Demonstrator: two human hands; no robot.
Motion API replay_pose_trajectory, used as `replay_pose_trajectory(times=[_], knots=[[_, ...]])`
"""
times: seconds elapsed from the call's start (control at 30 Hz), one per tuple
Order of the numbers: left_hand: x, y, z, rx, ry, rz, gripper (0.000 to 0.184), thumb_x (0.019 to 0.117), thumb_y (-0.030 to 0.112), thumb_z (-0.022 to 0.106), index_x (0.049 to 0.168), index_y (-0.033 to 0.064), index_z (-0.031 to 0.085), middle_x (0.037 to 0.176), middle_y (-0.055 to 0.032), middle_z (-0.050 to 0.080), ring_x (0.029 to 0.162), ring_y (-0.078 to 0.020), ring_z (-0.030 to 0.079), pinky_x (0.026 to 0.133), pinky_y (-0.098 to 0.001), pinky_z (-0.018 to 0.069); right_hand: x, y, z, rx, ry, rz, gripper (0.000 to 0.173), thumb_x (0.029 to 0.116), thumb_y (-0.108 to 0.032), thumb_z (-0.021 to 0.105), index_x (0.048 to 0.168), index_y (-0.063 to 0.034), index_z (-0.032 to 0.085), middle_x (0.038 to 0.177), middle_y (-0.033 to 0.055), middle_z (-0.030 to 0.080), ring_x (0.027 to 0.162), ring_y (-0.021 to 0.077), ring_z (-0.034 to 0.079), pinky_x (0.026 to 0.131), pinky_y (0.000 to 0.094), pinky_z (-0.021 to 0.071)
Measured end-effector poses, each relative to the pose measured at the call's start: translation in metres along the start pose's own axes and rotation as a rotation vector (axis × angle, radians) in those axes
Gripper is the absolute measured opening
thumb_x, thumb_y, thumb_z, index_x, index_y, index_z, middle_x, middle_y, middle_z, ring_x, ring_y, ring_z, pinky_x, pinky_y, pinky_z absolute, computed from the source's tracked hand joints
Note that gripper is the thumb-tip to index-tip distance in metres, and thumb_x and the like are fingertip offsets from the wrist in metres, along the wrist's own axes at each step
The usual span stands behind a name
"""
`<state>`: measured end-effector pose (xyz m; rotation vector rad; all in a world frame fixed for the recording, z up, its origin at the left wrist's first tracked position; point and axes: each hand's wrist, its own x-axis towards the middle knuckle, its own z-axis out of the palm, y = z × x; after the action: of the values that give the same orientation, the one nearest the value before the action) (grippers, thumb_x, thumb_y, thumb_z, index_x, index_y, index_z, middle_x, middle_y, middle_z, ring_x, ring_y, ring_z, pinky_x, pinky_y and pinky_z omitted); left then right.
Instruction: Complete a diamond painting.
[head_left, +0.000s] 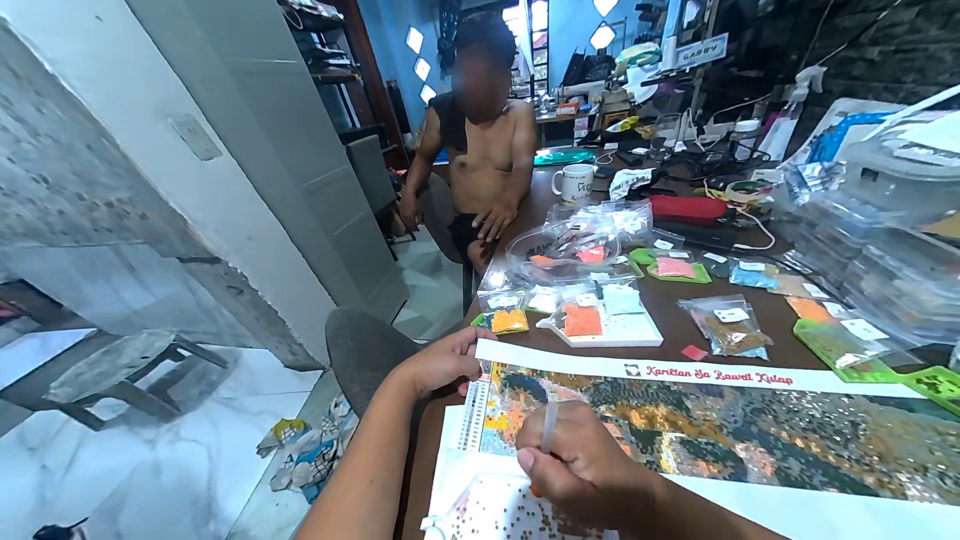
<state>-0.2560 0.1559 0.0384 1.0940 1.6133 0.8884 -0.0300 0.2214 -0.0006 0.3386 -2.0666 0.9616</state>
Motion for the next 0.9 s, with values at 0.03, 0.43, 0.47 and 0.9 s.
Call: replay_pose_trajectory(times=[0.03,0.43,0.47,0.9], knots=[[0.0001,0.0002,0.0,0.003,0.002,-0.001,0.048,0.091,-0.011,0.047,0.135,0.0077,0.046,0.088,-0.0012,0.066,0.06,-0.0032,0.058,0.052,-0.0174,0.0469,0.0005,-0.0005,-0.001,0.018,0.007,0.022,0.036,0.1016,-0.017,0.046,0.07,-0.0033,0.056,0.059,0.0063,0.052,0.055,0.01,0.051,0.052,0.0235,0.0403],[0.0007,-0.0015,-0.0021,-0.021,-0.019,0.016,0.049,0.0892,-0.01,0.048,0.135,0.0074,0.045,0.084,-0.0007,0.066,0.058,-0.0024,0.057,0.051,-0.0166,0.0464,-0.0002,-0.0038,0.0057,0.033,-0.048,-0.024,0.037,0.1026,-0.017,0.045,0.07,-0.0032,0.056,0.06,0.0078,0.052,0.056,0.0132,0.052,0.053,0.0258,0.0408],[0.0008,-0.0015,-0.002,-0.019,-0.019,0.015,0.049,0.0891,-0.011,0.048,0.135,0.0074,0.045,0.084,-0.0008,0.066,0.058,-0.0022,0.057,0.051,-0.0165,0.0461,-0.0003,-0.0037,0.006,0.027,-0.051,-0.022,0.037,0.1025,-0.017,0.045,0.07,-0.0033,0.056,0.06,0.0077,0.052,0.056,0.0132,0.052,0.054,0.0258,0.0407],[0.0005,-0.0005,0.0,0.005,0.001,0.02,0.046,0.0921,-0.01,0.047,0.135,0.0068,0.045,0.084,-0.0012,0.065,0.059,-0.0025,0.056,0.052,-0.0164,0.0452,0.002,-0.0034,0.0071,0.07,-0.144,-0.096,0.037,0.1041,-0.015,0.045,0.072,-0.0023,0.057,0.061,0.0086,0.052,0.059,0.0152,0.053,0.056,0.0268,0.0422]])
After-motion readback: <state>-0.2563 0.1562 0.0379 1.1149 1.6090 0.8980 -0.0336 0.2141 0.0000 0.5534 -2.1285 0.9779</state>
